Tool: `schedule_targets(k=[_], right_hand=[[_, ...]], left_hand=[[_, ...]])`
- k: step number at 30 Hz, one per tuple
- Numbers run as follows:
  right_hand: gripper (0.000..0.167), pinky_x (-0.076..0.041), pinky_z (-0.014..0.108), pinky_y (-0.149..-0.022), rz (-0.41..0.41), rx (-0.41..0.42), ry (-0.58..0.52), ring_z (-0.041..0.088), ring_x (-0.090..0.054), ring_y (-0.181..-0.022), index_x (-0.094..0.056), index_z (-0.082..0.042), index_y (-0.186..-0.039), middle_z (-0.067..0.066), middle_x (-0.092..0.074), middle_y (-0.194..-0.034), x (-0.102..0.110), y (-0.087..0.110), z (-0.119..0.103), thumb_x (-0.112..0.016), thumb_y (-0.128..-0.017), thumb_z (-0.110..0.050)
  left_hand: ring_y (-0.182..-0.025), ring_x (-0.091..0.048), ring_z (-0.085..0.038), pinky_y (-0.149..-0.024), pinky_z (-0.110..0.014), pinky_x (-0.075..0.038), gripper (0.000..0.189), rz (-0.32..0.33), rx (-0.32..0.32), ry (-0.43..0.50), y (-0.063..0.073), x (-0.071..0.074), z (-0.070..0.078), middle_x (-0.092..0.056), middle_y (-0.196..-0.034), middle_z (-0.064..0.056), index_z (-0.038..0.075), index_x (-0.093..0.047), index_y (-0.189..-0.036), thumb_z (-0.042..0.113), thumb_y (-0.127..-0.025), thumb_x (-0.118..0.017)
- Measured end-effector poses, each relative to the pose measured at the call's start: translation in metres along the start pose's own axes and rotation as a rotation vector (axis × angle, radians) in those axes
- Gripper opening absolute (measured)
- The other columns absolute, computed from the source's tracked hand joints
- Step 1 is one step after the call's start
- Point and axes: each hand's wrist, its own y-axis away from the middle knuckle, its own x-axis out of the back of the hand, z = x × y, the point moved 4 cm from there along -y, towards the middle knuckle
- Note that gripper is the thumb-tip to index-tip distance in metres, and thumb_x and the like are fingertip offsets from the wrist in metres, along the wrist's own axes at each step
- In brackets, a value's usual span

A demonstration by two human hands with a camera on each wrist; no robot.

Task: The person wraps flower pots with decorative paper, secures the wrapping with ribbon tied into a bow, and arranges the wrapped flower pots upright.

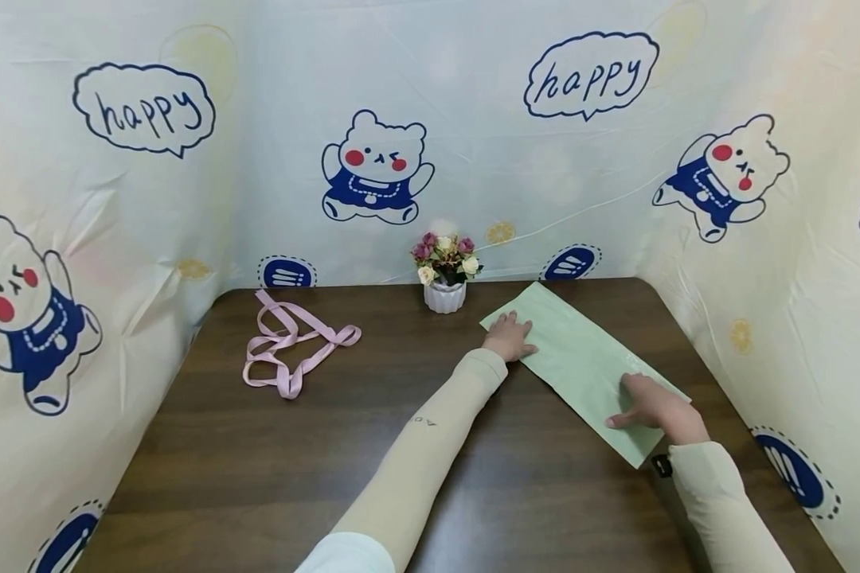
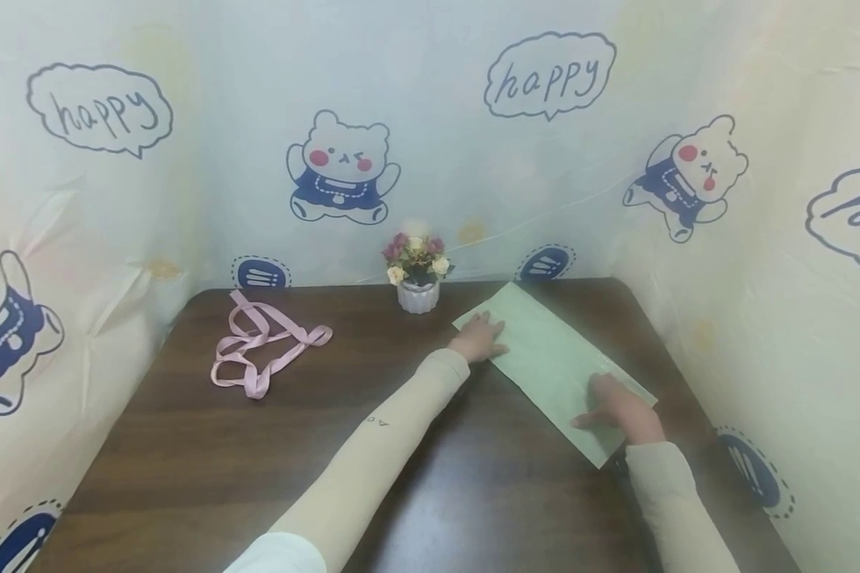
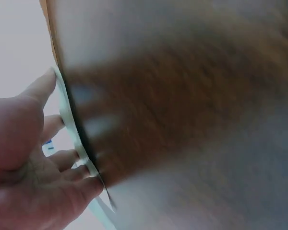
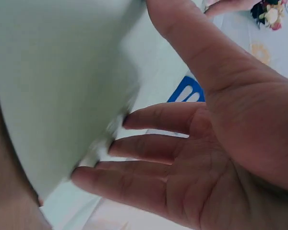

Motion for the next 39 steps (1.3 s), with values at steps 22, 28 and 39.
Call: schedule_targets(k=[22, 28, 39], right_hand=[[0.106, -0.044, 0.067, -0.1, -0.084, -0.053, 0.041, 0.067, -0.041, -0.128, -0.033, 0.016, -0.148, 0.053, -0.041, -0.135, -0.02, 0.013, -0.052, -0.085, -0.08, -0.046], [0.108, -0.048, 0.066, -0.093, -0.103, -0.111, 0.061, 0.066, -0.049, -0.12, -0.028, 0.016, -0.15, 0.057, -0.038, -0.132, -0.027, 0.018, -0.07, -0.082, -0.082, -0.05], [0.083, -0.054, 0.053, -0.084, -0.028, 0.01, 0.103, 0.047, -0.065, -0.099, -0.05, 0.015, -0.129, 0.036, -0.063, -0.104, -0.037, 0.027, -0.11, -0.09, -0.076, -0.034]], left_hand=[[-0.15, -0.032, -0.036, -0.118, -0.05, -0.034, 0.062, 0.014, -0.079, 0.018, 0.015, 0.001, -0.022, -0.033, -0.163, -0.017, 0.016, -0.045, -0.154, 0.046, -0.102, -0.058], [-0.151, -0.029, -0.035, -0.12, -0.051, -0.032, 0.064, -0.041, -0.1, 0.051, 0.019, 0.004, -0.03, -0.03, -0.164, -0.017, 0.016, -0.042, -0.157, 0.045, -0.102, -0.059], [-0.153, -0.028, -0.03, -0.123, -0.041, -0.027, 0.063, -0.095, -0.119, 0.126, 0.034, 0.007, -0.054, -0.029, -0.166, -0.014, 0.016, -0.044, -0.155, 0.036, -0.1, -0.065]])
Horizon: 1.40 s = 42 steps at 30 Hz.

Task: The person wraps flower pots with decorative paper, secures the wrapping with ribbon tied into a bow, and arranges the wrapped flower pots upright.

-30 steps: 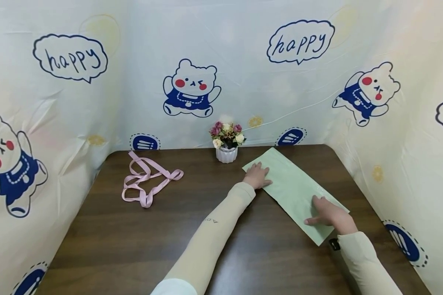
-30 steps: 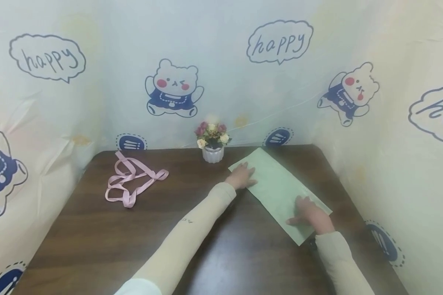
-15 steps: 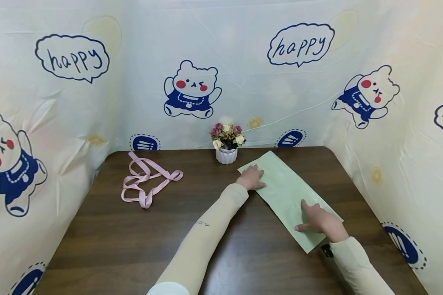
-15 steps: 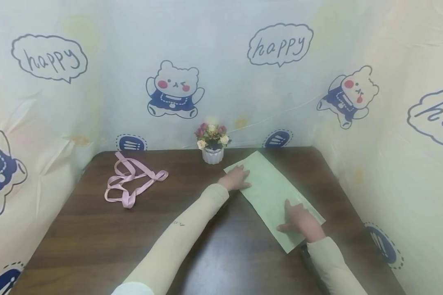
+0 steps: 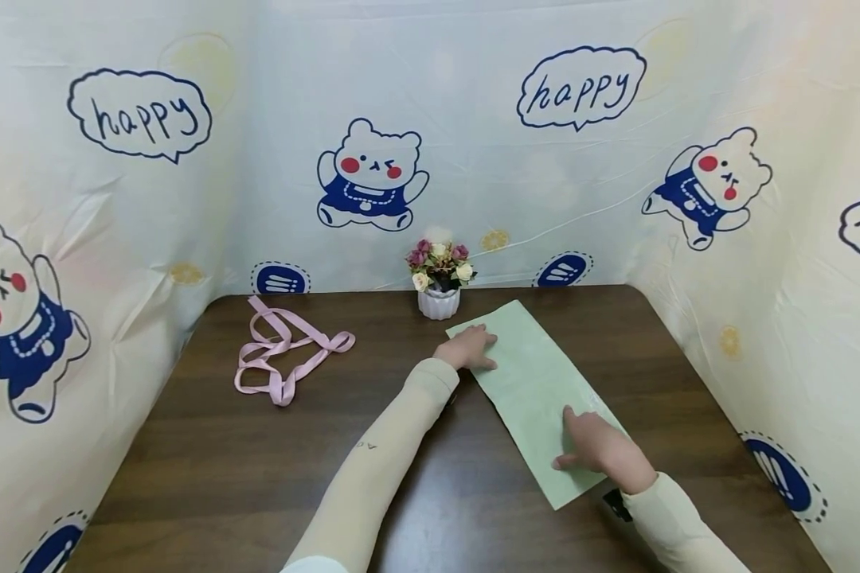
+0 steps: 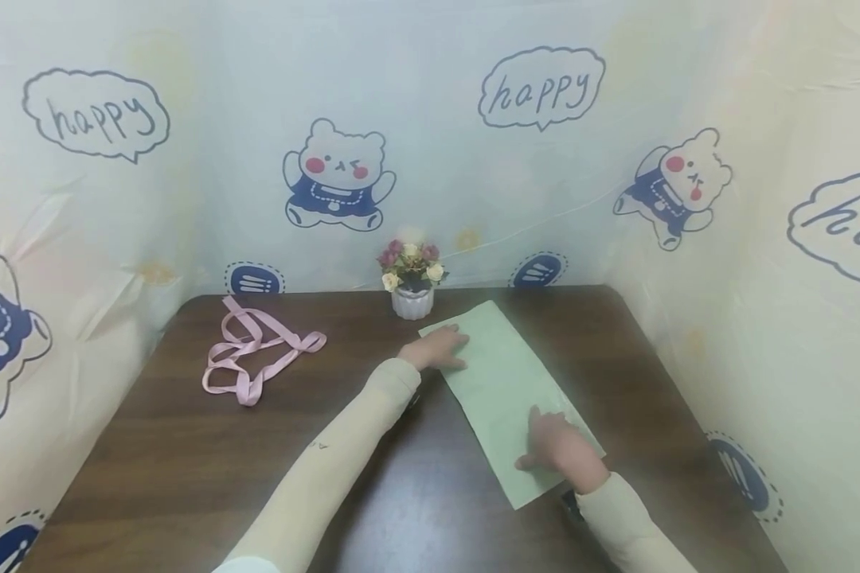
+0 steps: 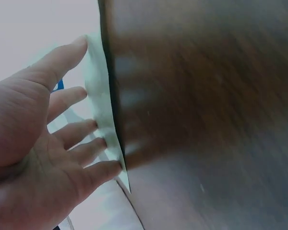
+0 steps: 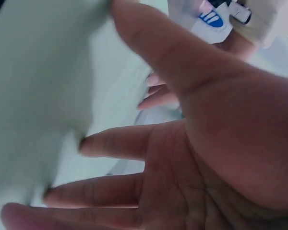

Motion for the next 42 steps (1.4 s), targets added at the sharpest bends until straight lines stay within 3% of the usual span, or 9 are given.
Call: schedule_targets(k=[3, 6, 12, 21, 26, 29, 33, 37, 42], right_hand=[[0.058, -0.051, 0.045, -0.07, 0.068, 0.077, 0.035, 0.027, -0.058, -0.074, -0.058, 0.008, -0.099, 0.014, -0.059, -0.08, 0.0, 0.003, -0.012, -0.095, -0.068, -0.025], [0.05, -0.046, 0.04, -0.061, 0.119, 0.127, 0.047, 0.02, -0.046, -0.065, -0.054, -0.001, -0.081, 0.006, -0.05, -0.071, 0.001, 0.007, -0.022, -0.097, -0.06, -0.016], [0.052, -0.047, 0.039, -0.06, 0.164, 0.211, 0.112, 0.02, -0.045, -0.064, -0.052, -0.006, -0.077, 0.005, -0.05, -0.07, -0.002, 0.01, -0.044, -0.097, -0.052, -0.013], [0.056, -0.047, 0.028, -0.055, 0.249, 0.374, 0.32, 0.013, -0.046, -0.058, -0.053, -0.01, -0.073, 0.002, -0.051, -0.065, -0.01, 0.01, -0.083, -0.097, -0.041, -0.026], [0.061, -0.048, 0.026, -0.057, 0.275, 0.512, 0.343, 0.017, -0.054, -0.067, -0.061, -0.009, -0.089, 0.002, -0.055, -0.077, -0.009, 0.005, -0.095, -0.099, -0.045, -0.027], [0.074, -0.056, 0.027, -0.072, 0.173, 0.567, 0.266, 0.021, -0.064, -0.096, -0.067, -0.008, -0.117, 0.007, -0.064, -0.109, -0.01, -0.005, -0.1, -0.1, -0.053, -0.027], [0.084, -0.052, 0.03, -0.1, 0.007, 0.619, 0.149, 0.026, -0.054, -0.134, -0.061, -0.007, -0.138, 0.013, -0.056, -0.146, -0.015, -0.015, -0.106, -0.097, -0.064, -0.023], [0.085, -0.046, 0.031, -0.109, -0.071, 0.624, 0.088, 0.026, -0.046, -0.143, -0.057, -0.005, -0.144, 0.014, -0.05, -0.153, -0.018, -0.02, -0.111, -0.095, -0.069, -0.022], [0.088, -0.045, 0.03, -0.109, -0.058, 0.627, 0.084, 0.026, -0.046, -0.143, -0.056, -0.004, -0.144, 0.015, -0.05, -0.153, -0.022, -0.021, -0.12, -0.094, -0.068, -0.025]], left_hand=[[-0.153, -0.028, -0.031, -0.124, -0.04, -0.026, 0.063, -0.004, -0.024, 0.033, 0.007, 0.001, -0.007, -0.028, -0.166, -0.015, 0.016, -0.046, -0.154, 0.035, -0.099, -0.068], [-0.152, -0.029, -0.032, -0.124, -0.041, -0.026, 0.063, -0.006, -0.054, 0.056, 0.011, 0.001, -0.015, -0.029, -0.165, -0.017, 0.015, -0.048, -0.153, 0.033, -0.097, -0.07], [-0.15, -0.033, -0.034, -0.122, -0.042, -0.029, 0.062, -0.003, -0.07, 0.086, 0.022, 0.007, -0.033, -0.035, -0.162, -0.019, 0.013, -0.053, -0.149, 0.027, -0.093, -0.075], [-0.15, -0.032, -0.034, -0.121, -0.045, -0.031, 0.062, -0.014, -0.047, 0.165, 0.045, 0.01, -0.063, -0.036, -0.162, -0.015, 0.014, -0.057, -0.146, 0.022, -0.089, -0.08], [-0.152, -0.028, -0.034, -0.121, -0.047, -0.031, 0.062, -0.013, -0.034, 0.242, 0.058, 0.012, -0.082, -0.034, -0.163, -0.014, 0.013, -0.059, -0.144, 0.018, -0.087, -0.081], [-0.153, -0.026, -0.034, -0.121, -0.049, -0.03, 0.061, -0.005, -0.027, 0.261, 0.065, 0.013, -0.093, -0.034, -0.164, -0.012, 0.013, -0.06, -0.144, 0.017, -0.087, -0.082], [-0.153, -0.026, -0.033, -0.122, -0.05, -0.028, 0.061, 0.005, -0.034, 0.251, 0.072, 0.014, -0.105, -0.035, -0.163, -0.011, 0.013, -0.061, -0.143, 0.017, -0.086, -0.083], [-0.153, -0.026, -0.034, -0.122, -0.051, -0.026, 0.061, 0.009, -0.03, 0.248, 0.079, 0.016, -0.11, -0.035, -0.163, -0.011, 0.013, -0.061, -0.143, 0.015, -0.085, -0.082], [-0.153, -0.024, -0.034, -0.122, -0.052, -0.025, 0.061, 0.004, -0.014, 0.257, 0.085, 0.017, -0.114, -0.034, -0.164, -0.011, 0.014, -0.061, -0.143, 0.014, -0.085, -0.081]])
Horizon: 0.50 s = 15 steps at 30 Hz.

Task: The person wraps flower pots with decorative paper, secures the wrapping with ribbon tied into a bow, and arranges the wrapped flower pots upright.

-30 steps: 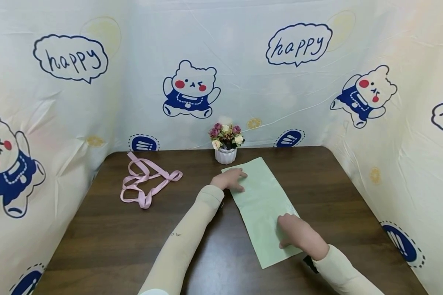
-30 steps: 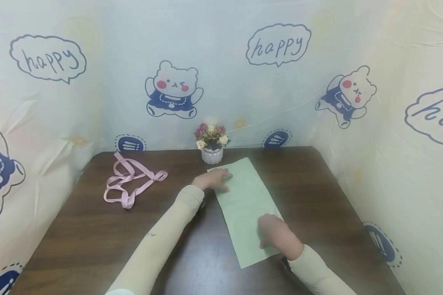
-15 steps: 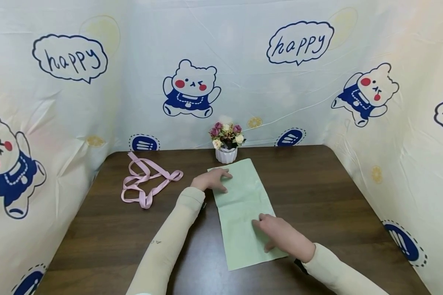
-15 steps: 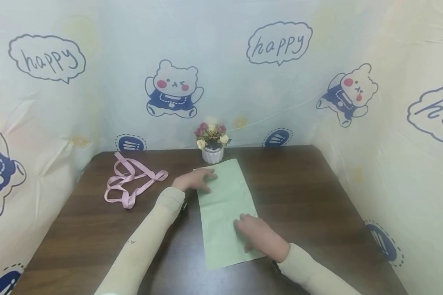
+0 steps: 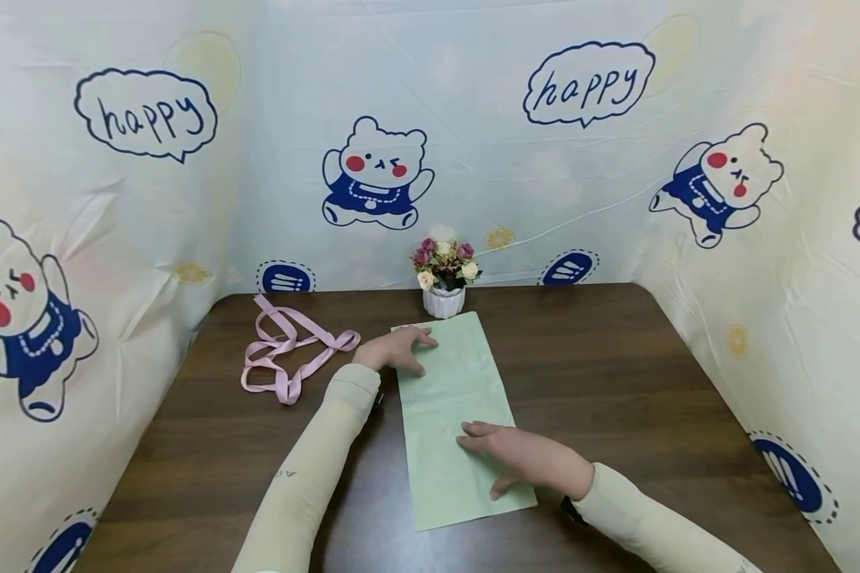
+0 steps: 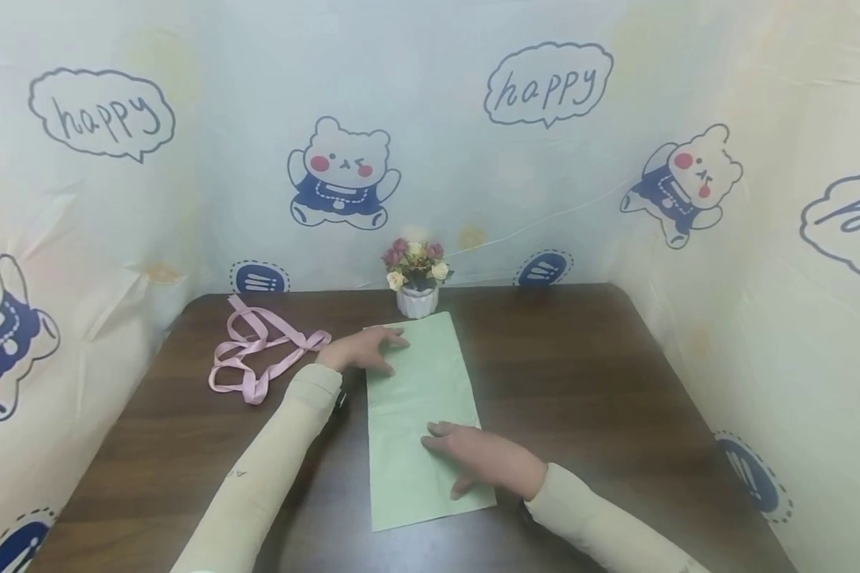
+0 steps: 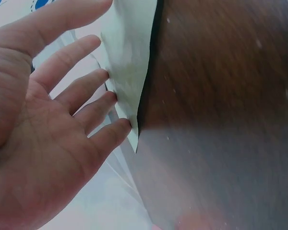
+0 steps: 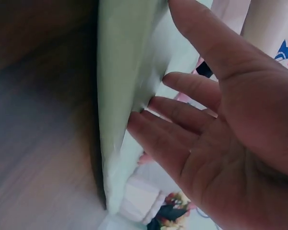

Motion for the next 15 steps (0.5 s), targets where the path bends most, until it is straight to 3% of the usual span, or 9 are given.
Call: schedule_targets(k=[15], right_hand=[[0.087, -0.046, 0.028, -0.109, 0.061, 0.016, 0.155, 0.024, -0.051, -0.139, -0.058, -0.008, -0.142, 0.015, -0.055, -0.148, -0.006, -0.029, -0.03, -0.092, -0.068, -0.041]], left_hand=[[-0.153, -0.024, -0.035, -0.122, -0.051, -0.028, 0.064, 0.015, 0.017, 0.019, 0.009, 0.007, -0.028, -0.034, -0.164, -0.012, 0.014, -0.062, -0.142, 0.01, -0.081, -0.082]])
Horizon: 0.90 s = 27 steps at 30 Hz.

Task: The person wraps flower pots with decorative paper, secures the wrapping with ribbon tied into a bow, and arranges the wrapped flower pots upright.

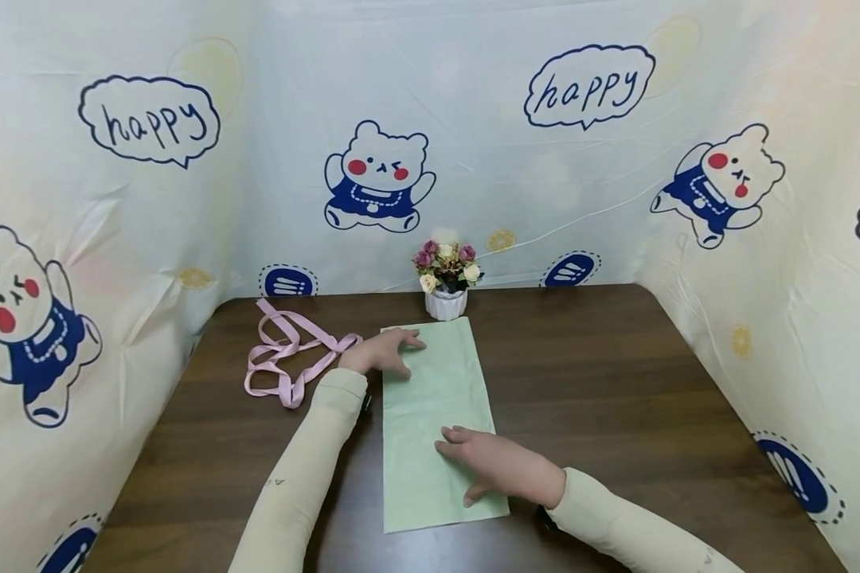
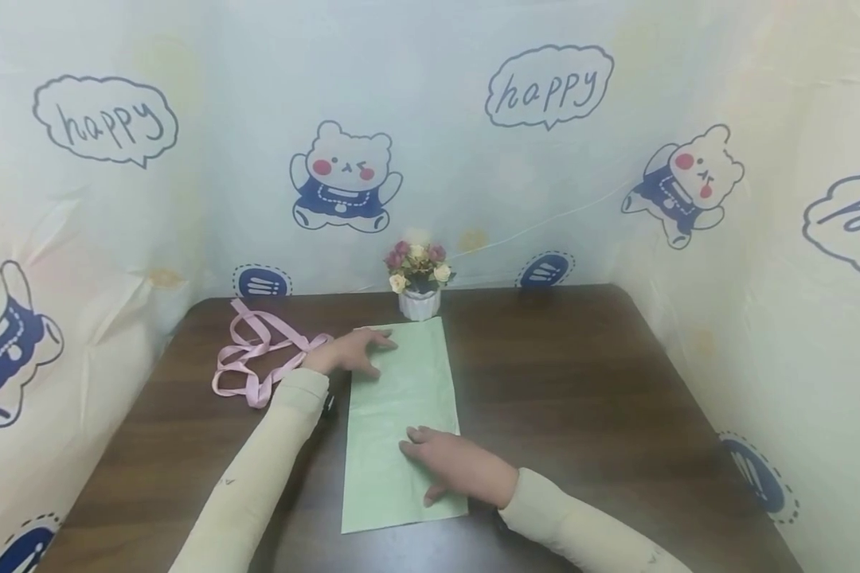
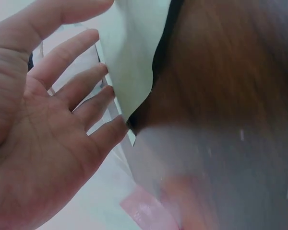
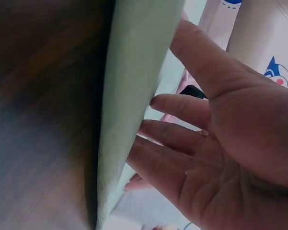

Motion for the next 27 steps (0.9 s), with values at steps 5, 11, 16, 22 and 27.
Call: schedule_targets(k=[5, 11, 16, 22, 27], right_hand=[[0.087, -0.047, 0.027, -0.107, 0.004, 0.019, 0.042, 0.023, -0.052, -0.138, -0.059, -0.008, -0.141, 0.014, -0.056, -0.147, -0.001, -0.003, -0.005, -0.091, -0.068, -0.044], [0.088, -0.047, 0.025, -0.106, -0.006, 0.018, 0.08, 0.022, -0.052, -0.138, -0.059, -0.009, -0.142, 0.013, -0.056, -0.147, -0.001, -0.004, -0.008, -0.09, -0.069, -0.047], [0.087, -0.048, 0.025, -0.104, -0.011, 0.008, 0.061, 0.02, -0.051, -0.139, -0.058, -0.01, -0.143, 0.012, -0.055, -0.148, 0.001, -0.005, -0.008, -0.089, -0.07, -0.047], [0.088, -0.048, 0.024, -0.104, -0.018, 0.019, 0.071, 0.02, -0.051, -0.139, -0.057, -0.011, -0.143, 0.011, -0.054, -0.149, 0.001, -0.01, -0.01, -0.087, -0.07, -0.049], [0.088, -0.048, 0.023, -0.104, -0.018, 0.028, 0.111, 0.02, -0.053, -0.137, -0.058, -0.011, -0.142, 0.011, -0.056, -0.147, 0.004, -0.012, -0.011, -0.087, -0.069, -0.051]], left_hand=[[-0.153, -0.025, -0.036, -0.121, -0.052, -0.029, 0.064, -0.003, 0.007, -0.004, 0.004, 0.003, -0.003, -0.034, -0.164, -0.012, 0.016, -0.064, -0.14, 0.01, -0.08, -0.082], [-0.153, -0.024, -0.038, -0.121, -0.054, -0.028, 0.062, -0.011, 0.002, 0.022, 0.006, 0.003, -0.003, -0.033, -0.164, -0.014, 0.015, -0.064, -0.14, 0.009, -0.081, -0.082], [-0.153, -0.024, -0.037, -0.12, -0.055, -0.028, 0.064, -0.004, 0.012, 0.017, 0.005, 0.003, -0.006, -0.033, -0.164, -0.012, 0.015, -0.062, -0.142, 0.011, -0.081, -0.082], [-0.153, -0.022, -0.037, -0.12, -0.055, -0.029, 0.066, -0.005, 0.024, 0.021, 0.008, 0.004, -0.013, -0.033, -0.165, -0.011, 0.016, -0.059, -0.145, 0.014, -0.083, -0.082], [-0.153, -0.023, -0.037, -0.12, -0.055, -0.028, 0.066, 0.0, 0.006, 0.016, 0.01, 0.005, -0.013, -0.032, -0.165, -0.012, 0.015, -0.058, -0.146, 0.015, -0.083, -0.081]])
